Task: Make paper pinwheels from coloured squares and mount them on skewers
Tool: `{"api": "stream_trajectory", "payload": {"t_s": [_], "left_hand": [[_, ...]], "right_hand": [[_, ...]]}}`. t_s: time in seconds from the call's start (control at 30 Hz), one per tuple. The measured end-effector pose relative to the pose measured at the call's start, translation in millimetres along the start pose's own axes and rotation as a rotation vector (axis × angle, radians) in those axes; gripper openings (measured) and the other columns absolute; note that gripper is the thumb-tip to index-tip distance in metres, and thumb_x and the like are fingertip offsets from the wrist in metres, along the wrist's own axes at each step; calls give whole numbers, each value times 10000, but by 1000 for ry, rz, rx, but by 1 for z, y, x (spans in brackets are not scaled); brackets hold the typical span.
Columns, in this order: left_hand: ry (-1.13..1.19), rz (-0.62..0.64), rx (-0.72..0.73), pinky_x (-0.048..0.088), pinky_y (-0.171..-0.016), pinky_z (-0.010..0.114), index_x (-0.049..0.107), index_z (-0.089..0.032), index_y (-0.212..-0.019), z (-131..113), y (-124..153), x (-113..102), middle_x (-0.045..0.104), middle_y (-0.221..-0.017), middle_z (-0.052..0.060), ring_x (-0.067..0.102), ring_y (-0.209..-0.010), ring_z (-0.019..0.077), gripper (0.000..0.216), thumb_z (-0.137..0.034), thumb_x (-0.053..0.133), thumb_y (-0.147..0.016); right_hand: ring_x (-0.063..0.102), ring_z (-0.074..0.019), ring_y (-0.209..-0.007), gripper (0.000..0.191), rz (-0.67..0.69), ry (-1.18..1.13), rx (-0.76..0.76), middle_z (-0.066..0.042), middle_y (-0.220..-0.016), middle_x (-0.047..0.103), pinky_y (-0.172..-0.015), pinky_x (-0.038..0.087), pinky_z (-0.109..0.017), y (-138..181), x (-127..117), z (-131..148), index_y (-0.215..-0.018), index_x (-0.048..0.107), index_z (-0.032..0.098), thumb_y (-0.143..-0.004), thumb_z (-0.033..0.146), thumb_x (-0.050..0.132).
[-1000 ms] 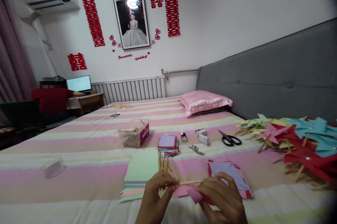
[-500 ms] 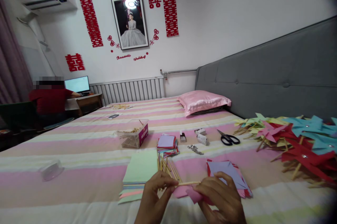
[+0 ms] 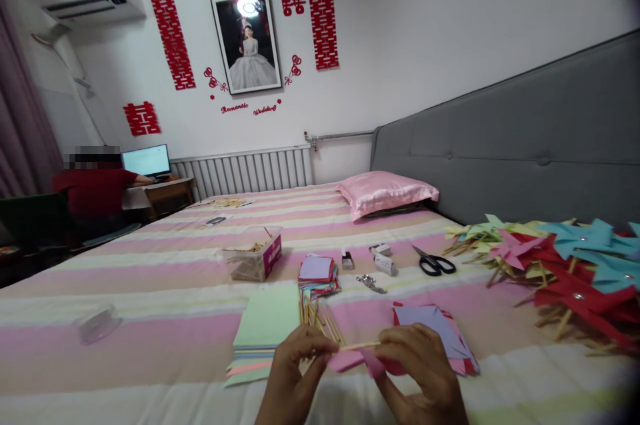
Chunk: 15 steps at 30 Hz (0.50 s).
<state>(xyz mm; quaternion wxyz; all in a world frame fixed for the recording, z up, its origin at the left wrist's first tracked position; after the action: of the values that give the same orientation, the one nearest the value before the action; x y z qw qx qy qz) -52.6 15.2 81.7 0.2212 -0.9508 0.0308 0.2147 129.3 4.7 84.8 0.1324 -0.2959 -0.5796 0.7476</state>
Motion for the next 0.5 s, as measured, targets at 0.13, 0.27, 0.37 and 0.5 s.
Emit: {"api": "stream_trajectory", "payload": {"t_s": [0.13,0.27,0.37,0.5], "left_hand": [[-4,16,-2,395,-661,279,671,-175,-746,-1,-1,0,578,-727,50,546,-715,176,160,-258,541,-789],[14,15,-17,402,-676,290,673,-174,-746,1,-1,0,588,-739,56,554,-726,183,154,-258,549,-784],[30,14,-15,407,-685,298,675,-171,-765,2,0,1,590,-750,62,558,-738,188,151,-247,546,-784],[26,16,-32,408,-687,294,675,-180,-745,3,1,2,585,-748,54,557,-738,183,155,-258,547,-786]], "right_hand": [[647,-217,-761,159,23,-34,47,-67,-839,684,-678,478,-358,4,3,-3,-778,600,205,-672,91,629],[650,-196,-712,186,18,-168,85,-26,-717,686,-657,512,-337,4,7,-3,-791,556,206,-689,55,595],[644,-198,-696,179,2,-209,163,-30,-718,675,-630,529,-329,5,8,-5,-796,537,206,-692,67,581],[629,-197,-700,164,17,-214,239,-35,-728,656,-615,536,-311,8,8,-8,-809,533,211,-710,87,577]]}}
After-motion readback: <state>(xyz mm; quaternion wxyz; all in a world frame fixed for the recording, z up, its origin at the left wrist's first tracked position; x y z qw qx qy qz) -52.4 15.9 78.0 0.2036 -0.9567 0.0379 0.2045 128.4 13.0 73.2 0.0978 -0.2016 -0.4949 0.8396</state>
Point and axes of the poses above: each hand's wrist, its own y-axis away from the middle knuckle, its own x-axis out of the palm, z = x × y, the point moved 4 cm from there along -y, towards the middle knuckle
